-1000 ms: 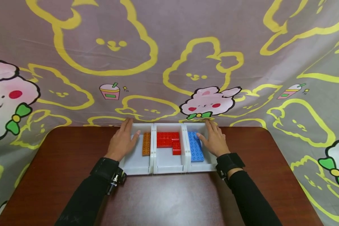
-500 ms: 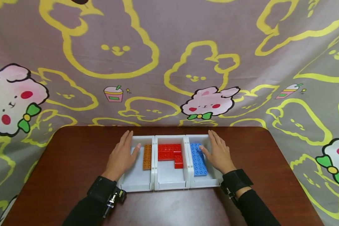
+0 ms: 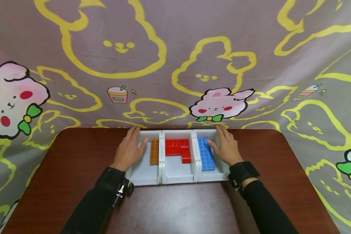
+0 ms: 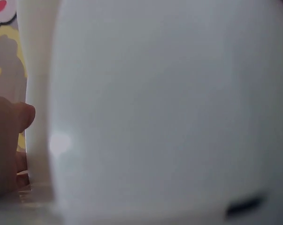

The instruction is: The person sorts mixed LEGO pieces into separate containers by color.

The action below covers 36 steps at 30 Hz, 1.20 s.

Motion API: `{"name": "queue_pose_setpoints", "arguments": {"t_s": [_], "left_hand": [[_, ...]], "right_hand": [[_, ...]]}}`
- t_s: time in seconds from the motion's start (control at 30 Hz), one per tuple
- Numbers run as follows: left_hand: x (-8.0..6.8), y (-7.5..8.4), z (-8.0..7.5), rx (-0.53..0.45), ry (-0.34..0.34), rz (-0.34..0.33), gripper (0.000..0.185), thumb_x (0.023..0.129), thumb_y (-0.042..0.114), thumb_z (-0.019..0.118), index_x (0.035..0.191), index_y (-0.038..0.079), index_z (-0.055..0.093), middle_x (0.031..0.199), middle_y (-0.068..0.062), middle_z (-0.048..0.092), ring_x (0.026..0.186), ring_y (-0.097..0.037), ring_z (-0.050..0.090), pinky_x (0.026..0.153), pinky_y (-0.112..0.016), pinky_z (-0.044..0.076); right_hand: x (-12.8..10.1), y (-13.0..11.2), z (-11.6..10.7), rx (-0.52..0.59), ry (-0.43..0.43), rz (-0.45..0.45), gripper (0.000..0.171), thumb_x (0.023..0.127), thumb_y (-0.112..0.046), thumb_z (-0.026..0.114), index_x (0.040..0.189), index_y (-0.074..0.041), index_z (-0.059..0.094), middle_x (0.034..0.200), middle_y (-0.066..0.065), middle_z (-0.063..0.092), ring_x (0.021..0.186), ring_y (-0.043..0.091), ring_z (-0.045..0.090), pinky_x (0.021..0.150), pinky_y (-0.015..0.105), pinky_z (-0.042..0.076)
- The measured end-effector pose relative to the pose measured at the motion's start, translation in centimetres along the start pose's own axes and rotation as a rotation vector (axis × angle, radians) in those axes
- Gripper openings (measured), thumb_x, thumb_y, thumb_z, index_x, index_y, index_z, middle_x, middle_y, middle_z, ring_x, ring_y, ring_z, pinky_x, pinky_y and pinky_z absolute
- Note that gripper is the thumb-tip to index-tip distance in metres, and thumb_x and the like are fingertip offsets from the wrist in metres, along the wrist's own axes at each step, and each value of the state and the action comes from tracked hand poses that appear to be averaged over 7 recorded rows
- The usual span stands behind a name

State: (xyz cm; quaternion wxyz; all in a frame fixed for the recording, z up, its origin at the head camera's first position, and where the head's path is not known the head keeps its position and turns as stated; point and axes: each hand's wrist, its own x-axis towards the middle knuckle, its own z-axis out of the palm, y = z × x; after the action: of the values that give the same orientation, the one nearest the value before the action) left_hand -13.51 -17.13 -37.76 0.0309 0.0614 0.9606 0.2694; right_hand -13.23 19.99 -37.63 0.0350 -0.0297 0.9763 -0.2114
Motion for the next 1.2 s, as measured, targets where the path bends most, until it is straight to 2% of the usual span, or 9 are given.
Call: {"name": "queue_pose_setpoints", "arguments": {"t_s": [0.2,0.3,0.47,0.77,0.9,1.03,1.2], "left_hand": [[2.5,-0.3,0.2,-0.002,-0.024,-0.015,0.068,0.101,0.036,0.050,0.154,0.004,0.022,0.157,-0.019,0.020,0.131,-0.045,0.036,0.100,-0.060,0.036],[2.7,-0.2,-0.1,0.004,-0.035,-0.024,0.069,0.102,0.037,0.050,0.155,0.005,0.020,0.158,-0.018,0.018,0.133,-0.044,0.035,0.101,-0.059,0.035],[1.6,-0.1,-0.2,0.013,-0.021,-0.006,0.069,0.102,0.038,0.049,0.155,0.006,0.019,0.158,-0.017,0.018,0.130,-0.045,0.038,0.097,-0.060,0.038],[-2.5,0.2,0.2,0.000,0.011,0.008,0.068,0.100,0.037,0.052,0.154,0.005,0.025,0.157,-0.019,0.022,0.125,-0.047,0.044,0.093,-0.062,0.040],[-3.9,0.2,0.4,-0.009,0.015,0.010,0.068,0.100,0.035,0.053,0.153,0.003,0.025,0.156,-0.020,0.022,0.124,-0.048,0.044,0.092,-0.063,0.040],[-3.9,0.2,0.5,-0.020,0.029,0.015,0.068,0.101,0.036,0.053,0.153,0.004,0.025,0.156,-0.020,0.023,0.125,-0.048,0.043,0.093,-0.064,0.039],[-2.5,0.1,0.3,-0.013,0.033,0.017,0.068,0.100,0.036,0.053,0.153,0.005,0.026,0.155,-0.019,0.023,0.126,-0.046,0.042,0.093,-0.063,0.040]], "right_hand": [[1.9,0.2,-0.1,0.002,-0.012,0.025,0.081,0.094,-0.042,0.062,0.155,-0.007,0.021,0.154,0.024,0.023,0.135,0.049,0.026,0.100,0.070,0.026],[2.1,-0.1,-0.3,0.000,-0.020,0.032,0.081,0.094,-0.042,0.062,0.155,-0.006,0.021,0.154,0.025,0.024,0.135,0.049,0.026,0.101,0.071,0.025],[1.3,-0.1,-0.2,0.004,-0.016,0.031,0.083,0.094,-0.044,0.061,0.155,-0.006,0.020,0.155,0.023,0.022,0.135,0.049,0.025,0.100,0.071,0.025],[-2.7,0.1,0.6,0.010,0.011,0.001,0.083,0.093,-0.040,0.064,0.155,-0.006,0.021,0.155,0.021,0.023,0.135,0.050,0.026,0.098,0.073,0.026],[-3.8,0.0,0.8,0.010,0.008,-0.003,0.083,0.092,-0.040,0.066,0.154,-0.006,0.022,0.155,0.021,0.025,0.134,0.050,0.027,0.097,0.073,0.027],[-3.9,-0.1,0.5,0.009,0.015,-0.009,0.083,0.092,-0.039,0.066,0.154,-0.005,0.022,0.154,0.022,0.026,0.134,0.050,0.027,0.097,0.073,0.027],[-2.7,-0.1,0.2,0.004,0.020,-0.010,0.082,0.092,-0.040,0.065,0.154,-0.005,0.023,0.154,0.022,0.025,0.134,0.050,0.026,0.097,0.072,0.027]]}}
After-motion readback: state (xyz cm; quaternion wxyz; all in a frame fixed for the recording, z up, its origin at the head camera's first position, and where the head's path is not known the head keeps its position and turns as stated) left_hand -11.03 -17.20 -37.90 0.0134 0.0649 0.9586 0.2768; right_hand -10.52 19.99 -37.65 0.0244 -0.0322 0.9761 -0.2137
